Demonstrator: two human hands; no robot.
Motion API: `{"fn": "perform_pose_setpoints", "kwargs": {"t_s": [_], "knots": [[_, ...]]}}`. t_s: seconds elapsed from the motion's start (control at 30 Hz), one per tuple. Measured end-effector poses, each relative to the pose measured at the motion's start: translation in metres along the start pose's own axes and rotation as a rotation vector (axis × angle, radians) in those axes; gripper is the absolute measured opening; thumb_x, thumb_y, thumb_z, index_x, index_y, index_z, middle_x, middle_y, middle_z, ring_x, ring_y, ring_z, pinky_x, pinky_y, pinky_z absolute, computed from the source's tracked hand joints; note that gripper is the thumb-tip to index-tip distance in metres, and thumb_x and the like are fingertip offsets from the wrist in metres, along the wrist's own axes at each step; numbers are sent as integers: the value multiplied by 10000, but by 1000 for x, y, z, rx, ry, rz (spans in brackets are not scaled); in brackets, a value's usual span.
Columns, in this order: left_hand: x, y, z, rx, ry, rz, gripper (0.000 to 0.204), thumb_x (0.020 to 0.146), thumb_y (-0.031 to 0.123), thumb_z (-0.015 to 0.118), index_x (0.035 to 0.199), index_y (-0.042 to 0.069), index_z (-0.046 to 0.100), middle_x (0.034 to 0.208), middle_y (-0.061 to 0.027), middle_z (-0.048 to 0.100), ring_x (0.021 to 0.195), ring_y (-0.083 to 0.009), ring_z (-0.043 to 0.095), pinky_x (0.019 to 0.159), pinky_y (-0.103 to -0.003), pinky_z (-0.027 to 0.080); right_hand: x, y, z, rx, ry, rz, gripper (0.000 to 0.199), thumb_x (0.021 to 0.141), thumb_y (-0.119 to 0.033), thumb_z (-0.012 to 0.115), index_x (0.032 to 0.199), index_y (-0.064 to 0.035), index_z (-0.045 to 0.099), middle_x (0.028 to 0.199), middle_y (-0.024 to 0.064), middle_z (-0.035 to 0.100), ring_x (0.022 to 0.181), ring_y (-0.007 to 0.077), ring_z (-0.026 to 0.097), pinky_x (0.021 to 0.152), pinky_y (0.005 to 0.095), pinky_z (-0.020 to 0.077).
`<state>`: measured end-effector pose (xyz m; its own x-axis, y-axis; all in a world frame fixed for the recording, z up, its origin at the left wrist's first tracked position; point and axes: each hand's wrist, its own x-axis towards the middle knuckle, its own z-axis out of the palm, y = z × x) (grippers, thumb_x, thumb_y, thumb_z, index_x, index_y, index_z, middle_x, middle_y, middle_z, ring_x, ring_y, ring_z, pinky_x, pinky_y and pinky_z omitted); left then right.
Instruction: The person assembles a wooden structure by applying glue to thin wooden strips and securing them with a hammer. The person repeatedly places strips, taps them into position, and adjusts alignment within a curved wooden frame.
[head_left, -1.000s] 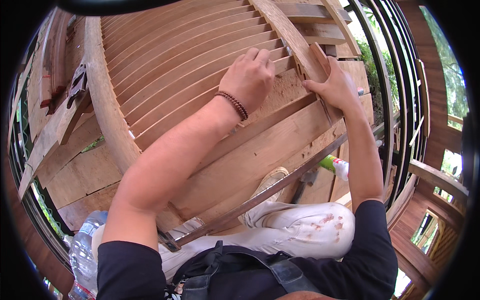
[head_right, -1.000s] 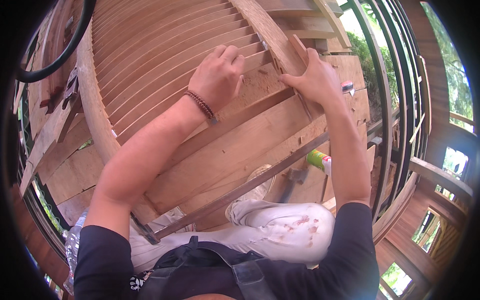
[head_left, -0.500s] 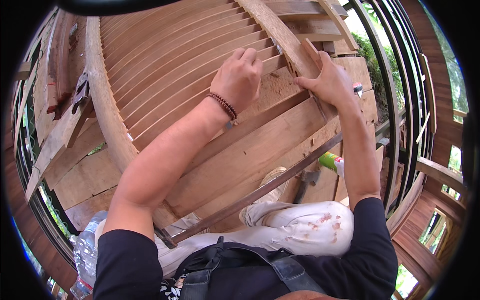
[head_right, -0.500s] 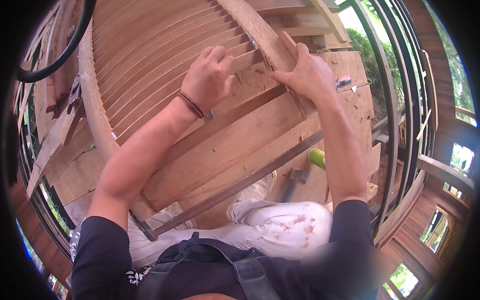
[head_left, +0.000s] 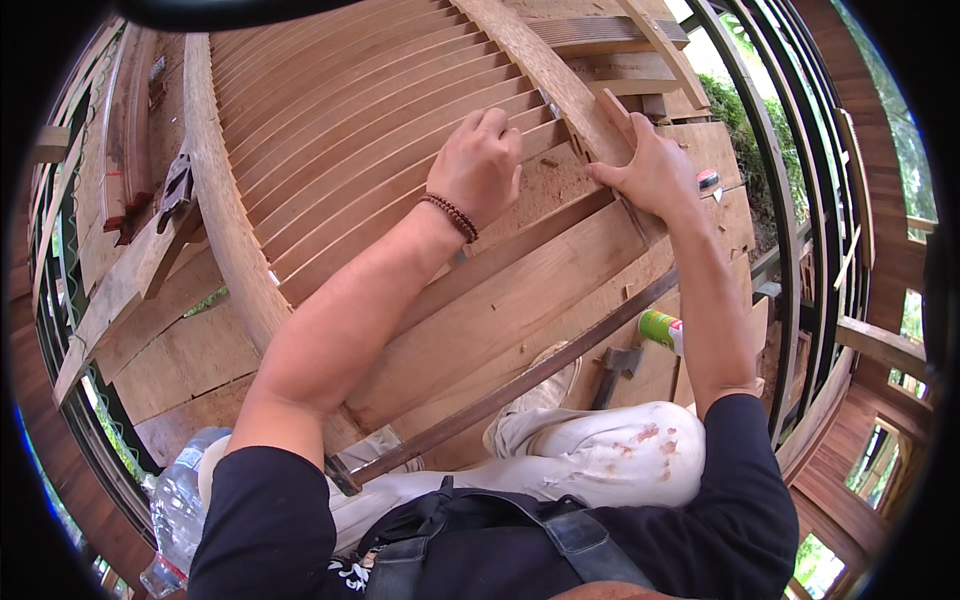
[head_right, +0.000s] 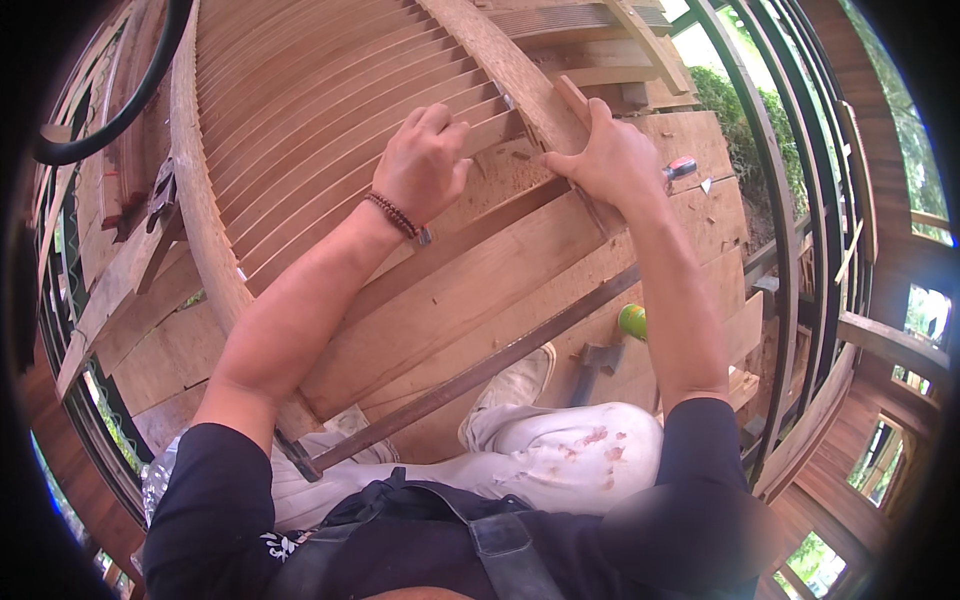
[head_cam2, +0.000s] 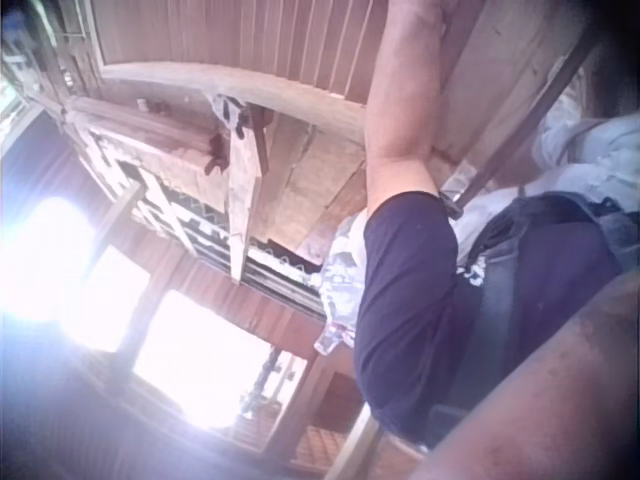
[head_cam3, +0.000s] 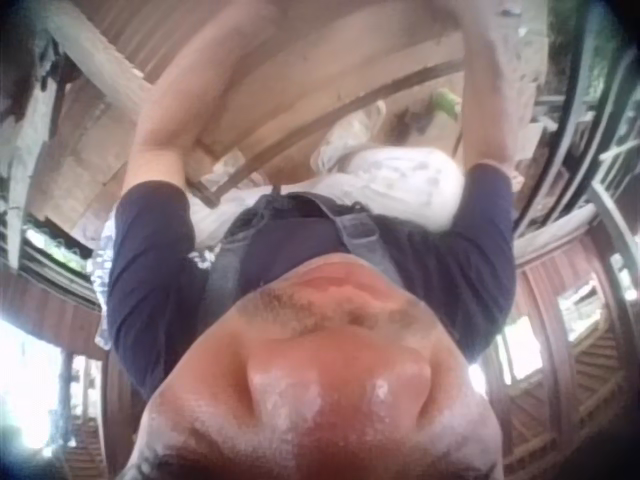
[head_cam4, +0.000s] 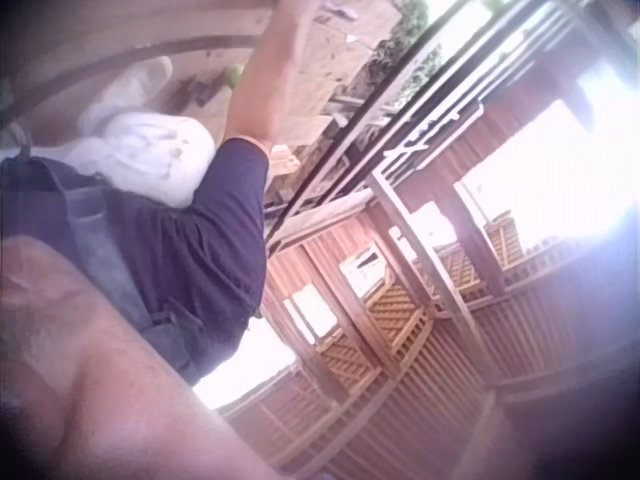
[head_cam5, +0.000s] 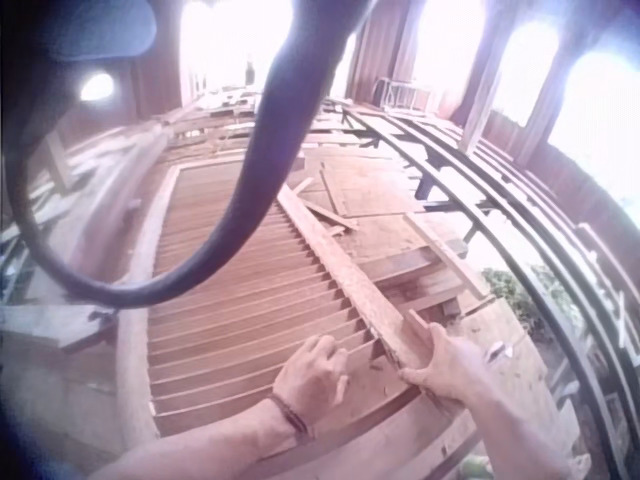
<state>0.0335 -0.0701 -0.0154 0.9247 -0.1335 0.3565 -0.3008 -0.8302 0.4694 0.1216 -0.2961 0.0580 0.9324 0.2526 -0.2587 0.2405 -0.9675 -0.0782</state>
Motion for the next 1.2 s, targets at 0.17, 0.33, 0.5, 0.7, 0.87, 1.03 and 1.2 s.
{"fn": "perform_pose_setpoints", "kwargs": {"t_s": [0.17,0.33,0.5,0.7,0.87,1.03,1.2], "knots": [[1,-1,0,49,23,24,277,774,60,785,1027,-2,687,1083,-153,610,1097,-341,615,956,-428,545,3,-5,0,24,24,12,1041,726,-520,886,1500,35,464,1300,286,682,1219,411,665,1035,468,519],[-3,-2,1,12,43,38,262,771,64,784,1004,-5,687,1085,-154,613,1094,-342,615,947,-428,546,0,-3,-2,40,-21,7,1038,729,-527,881,1500,29,465,1288,279,690,1208,411,669,1021,471,522],[-1,1,1,16,33,15,260,772,69,786,993,-11,675,1065,-154,609,1093,-344,616,943,-430,546,-1,-3,-1,36,-25,15,1026,733,-531,875,1493,27,470,1259,275,701,1188,412,675,1006,473,526],[1,1,6,49,7,30,255,777,72,785,996,-6,681,1055,-158,612,1092,-345,619,942,-428,546,3,-2,-4,32,-46,5,964,758,-525,846,1495,-23,479,1240,266,709,1169,400,684,995,478,533],[-3,-3,-1,308,-55,82,203,837,190,707,975,41,711,1068,-150,645,1073,-291,635,932,-411,545,4,4,5,140,118,-176,936,778,-427,823,1587,-171,428,1341,188,691,1224,383,665,1030,477,520],[-25,-1,-20,331,1,5,145,878,134,610,956,47,696,1053,-132,647,1059,-270,624,901,-386,538,5,9,21,8,240,-199,854,795,-303,870,1535,-120,484,1462,135,600,1332,367,577,1088,469,479],[-53,-2,-30,303,18,-145,136,869,112,624,962,44,697,1066,-126,642,1072,-283,622,915,-400,534,0,-37,23,-105,388,-619,632,817,-199,845,1381,-50,602,1390,121,601,1310,357,554,1091,458,466]]}}
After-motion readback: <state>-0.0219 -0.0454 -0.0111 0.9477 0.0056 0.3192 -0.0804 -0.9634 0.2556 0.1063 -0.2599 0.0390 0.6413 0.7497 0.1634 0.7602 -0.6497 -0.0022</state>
